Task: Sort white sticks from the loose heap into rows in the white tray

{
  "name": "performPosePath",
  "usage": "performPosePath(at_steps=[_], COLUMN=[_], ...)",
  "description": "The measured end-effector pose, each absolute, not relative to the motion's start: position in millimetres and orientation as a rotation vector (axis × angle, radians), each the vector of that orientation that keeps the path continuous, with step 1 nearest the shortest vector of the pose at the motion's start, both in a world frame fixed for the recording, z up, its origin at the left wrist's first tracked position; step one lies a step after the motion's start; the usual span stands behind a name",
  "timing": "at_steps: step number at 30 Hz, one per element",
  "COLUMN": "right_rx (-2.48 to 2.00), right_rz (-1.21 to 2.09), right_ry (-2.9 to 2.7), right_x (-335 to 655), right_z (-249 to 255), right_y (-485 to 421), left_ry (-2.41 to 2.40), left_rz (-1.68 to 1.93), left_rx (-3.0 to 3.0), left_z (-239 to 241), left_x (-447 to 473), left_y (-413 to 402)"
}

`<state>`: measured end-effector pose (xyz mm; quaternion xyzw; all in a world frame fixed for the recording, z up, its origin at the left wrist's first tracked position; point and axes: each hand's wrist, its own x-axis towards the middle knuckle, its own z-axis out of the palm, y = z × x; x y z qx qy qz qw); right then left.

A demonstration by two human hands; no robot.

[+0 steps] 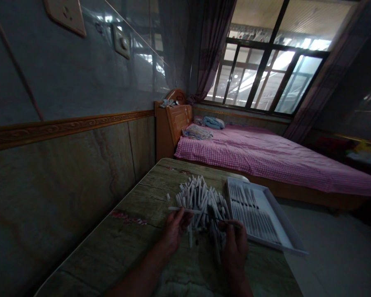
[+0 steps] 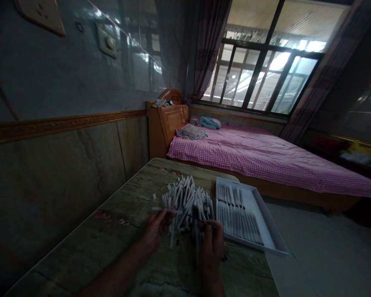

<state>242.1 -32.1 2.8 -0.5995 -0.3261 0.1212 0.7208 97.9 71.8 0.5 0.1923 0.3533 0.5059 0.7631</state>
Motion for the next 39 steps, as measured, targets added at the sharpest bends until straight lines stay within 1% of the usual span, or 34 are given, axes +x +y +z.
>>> performPosePath(at_steps=[11, 17, 19, 22, 27, 30, 32, 37, 39], right_rx=[-1.381, -1.490, -1.556, -1.705, -1.860, -1.883, -1.862, -1.597, -1.564], right_rz=[0.245, 0.236, 0.164, -0.027, -0.207, -0.214, -0.158, 0.155, 0.230], right_ry=[-0.806, -1.115, -1.352, -1.703, -1.923, -1.890, -1.786, -1.352, -1.133], right_x=[235.9, 231.8, 229.1, 222.5, 212.7, 213.7, 217.2, 231.8, 237.3], right_z=[8.4, -0.5, -1.4, 2.8, 6.0, -1.5, -6.7, -8.7, -6.4], right_y=[-31.6, -30.2, -31.2, -33.5, -31.1, -28.1, -27.6, -28.8, -28.2], left_ry=[0.752, 0.675, 0.670, 0.667, 0.659, 0.663, 0.678, 0.686, 0.690], left_rz=[1.040, 1.014, 1.045, 1.062, 1.061, 1.046, 1.034, 1.014, 1.024], left_rx=[0.474, 0.449, 0.389, 0.336, 0.335, 0.352, 0.374, 0.424, 0.440], left_z=[6.6, 6.9, 6.5, 6.7, 9.1, 10.4, 10.6, 7.6, 5.1], left_x=[98.6, 99.9, 98.5, 96.7, 97.2, 97.5, 97.7, 99.7, 100.9], left_y=[66.5, 63.9, 66.3, 69.3, 66.4, 64.2, 63.7, 62.7, 62.2])
